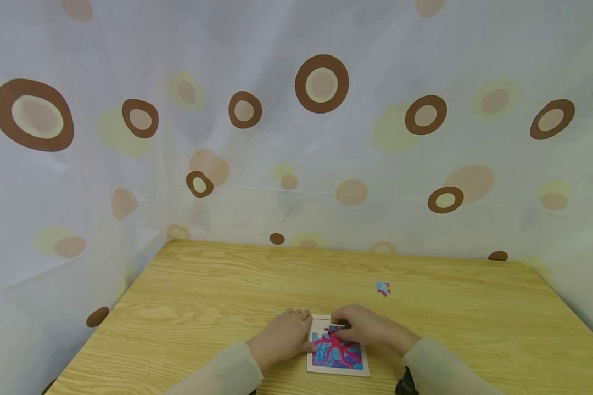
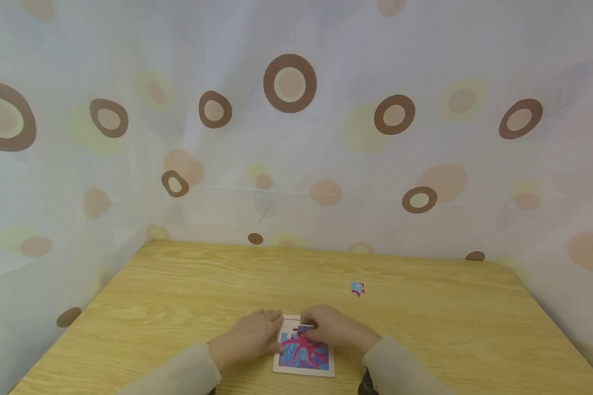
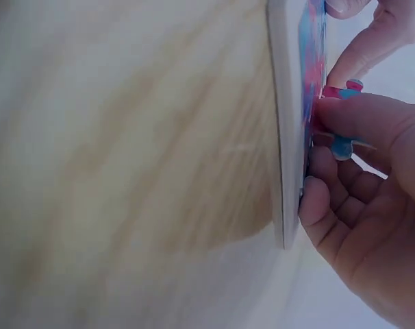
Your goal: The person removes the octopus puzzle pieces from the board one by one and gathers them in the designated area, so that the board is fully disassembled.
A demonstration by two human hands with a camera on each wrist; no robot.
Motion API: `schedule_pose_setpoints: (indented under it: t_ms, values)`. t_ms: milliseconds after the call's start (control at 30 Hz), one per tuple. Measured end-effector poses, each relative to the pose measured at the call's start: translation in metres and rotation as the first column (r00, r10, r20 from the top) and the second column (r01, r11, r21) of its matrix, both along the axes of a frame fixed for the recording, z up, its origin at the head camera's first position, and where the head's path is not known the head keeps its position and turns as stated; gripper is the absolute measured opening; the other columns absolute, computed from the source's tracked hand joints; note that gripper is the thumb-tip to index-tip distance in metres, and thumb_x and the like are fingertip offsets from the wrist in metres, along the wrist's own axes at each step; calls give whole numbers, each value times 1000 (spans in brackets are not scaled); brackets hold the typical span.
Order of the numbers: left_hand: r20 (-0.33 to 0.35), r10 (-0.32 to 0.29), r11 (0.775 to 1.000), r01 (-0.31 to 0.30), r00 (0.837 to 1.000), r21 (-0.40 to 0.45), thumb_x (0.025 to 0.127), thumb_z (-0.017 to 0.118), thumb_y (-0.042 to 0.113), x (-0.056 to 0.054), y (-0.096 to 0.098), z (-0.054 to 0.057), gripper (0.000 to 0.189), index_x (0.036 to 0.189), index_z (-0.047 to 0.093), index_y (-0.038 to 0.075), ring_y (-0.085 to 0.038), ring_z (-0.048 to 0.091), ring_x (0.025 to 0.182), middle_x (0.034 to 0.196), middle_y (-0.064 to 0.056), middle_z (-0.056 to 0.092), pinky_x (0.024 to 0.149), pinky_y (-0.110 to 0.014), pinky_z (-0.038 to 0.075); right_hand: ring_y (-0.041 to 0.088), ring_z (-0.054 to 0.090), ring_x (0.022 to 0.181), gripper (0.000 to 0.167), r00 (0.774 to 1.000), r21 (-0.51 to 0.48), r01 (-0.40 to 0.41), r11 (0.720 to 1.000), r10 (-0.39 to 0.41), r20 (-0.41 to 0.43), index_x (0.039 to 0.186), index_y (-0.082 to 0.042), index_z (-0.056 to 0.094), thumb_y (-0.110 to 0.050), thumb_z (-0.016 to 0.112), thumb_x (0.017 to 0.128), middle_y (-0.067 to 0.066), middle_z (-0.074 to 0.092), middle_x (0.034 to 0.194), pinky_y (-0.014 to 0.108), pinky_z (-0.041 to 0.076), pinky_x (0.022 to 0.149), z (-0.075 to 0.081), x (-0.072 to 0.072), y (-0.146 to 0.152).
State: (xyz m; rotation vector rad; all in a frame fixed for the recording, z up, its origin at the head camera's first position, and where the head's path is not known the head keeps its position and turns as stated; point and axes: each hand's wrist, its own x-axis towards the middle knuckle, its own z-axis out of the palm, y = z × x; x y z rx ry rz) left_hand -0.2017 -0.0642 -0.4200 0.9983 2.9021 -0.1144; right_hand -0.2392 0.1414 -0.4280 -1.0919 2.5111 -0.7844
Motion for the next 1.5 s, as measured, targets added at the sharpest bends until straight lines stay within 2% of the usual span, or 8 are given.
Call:
schedule_pose_setpoints:
  t_ms: [333, 500, 600, 800, 1033, 1300, 1400, 1500]
  values:
    - [10, 6, 1000, -7, 1000, 14, 83, 56, 53, 1, 0, 0, 68, 129, 52, 3, -18, 47, 119, 129, -6, 52, 101, -31, 35, 5, 41, 60, 11, 991, -93, 110, 990, -102, 91, 76, -13, 60, -16, 66, 86, -8, 49, 68, 21, 36, 52, 1, 3, 5]
    - [21, 12, 1000, -12, 1000, 0, 84, 56, 53, 3, 1, 0, 67, 129, 52, 4, -18, 46, 120, 130, -5, 51, 102, -31, 34, 9, 48, 65, 13, 977, -208, 164, 964, -129, 172, 93, -7, 67, -16, 58, 91, 0, 59, 81, 22, 42, 56, -1, -4, 33]
    - [17, 20, 1000, -20, 1000, -13, 84, 55, 53, 4, 1, 0, 67, 130, 52, 5, -18, 45, 121, 131, -5, 50, 102, -30, 34, 11, 49, 67, 17, 966, -276, 232, 933, -188, 179, 105, 0, 59, -11, 56, 93, 5, 57, 85, 24, 44, 57, 2, -9, 57]
    - [11, 22, 999, -22, 1000, -24, 84, 54, 54, 3, 0, 0, 67, 130, 52, 5, -17, 45, 121, 131, -4, 51, 102, -30, 34, 21, 50, 62, 22, 901, -375, 431, 821, -371, 224, 107, 9, 47, -4, 55, 92, 14, 53, 76, 33, 49, 58, 13, -16, 108]
    - [15, 9, 1000, -9, 1000, -12, 84, 54, 54, 2, -2, -1, 67, 130, 52, 5, -18, 46, 120, 130, -5, 51, 102, -31, 34, 24, 59, 73, 33, 798, -323, 602, 730, -540, 268, 118, 14, 48, -8, 53, 94, 12, 59, 86, 33, 54, 68, 7, -31, 166]
    - [8, 14, 1000, -14, 1000, -14, 84, 54, 53, 0, -1, -3, 67, 130, 51, 5, -18, 45, 121, 131, -5, 51, 102, -30, 34, 16, 57, 71, 37, 727, -206, 685, 699, -633, 266, 123, 18, 44, -6, 48, 96, 6, 60, 85, 27, 52, 62, 3, -43, 201]
    - [6, 13, 1000, -13, 1000, -17, 84, 54, 53, 0, -1, -3, 67, 131, 51, 5, -18, 45, 121, 131, -5, 50, 102, -30, 34, 16, 58, 71, 34, 713, -170, 698, 696, -652, 258, 119, 20, 46, -3, 47, 95, 8, 61, 86, 27, 52, 61, 3, -44, 205]
    - [9, 11, 1000, -11, 1000, -18, 85, 54, 53, 0, 0, -2, 67, 131, 51, 4, -18, 45, 121, 131, -5, 50, 102, -30, 33, 18, 59, 72, 31, 719, -121, 694, 710, -672, 177, 114, 21, 49, -2, 48, 93, 12, 61, 87, 29, 52, 61, 1, -45, 208]
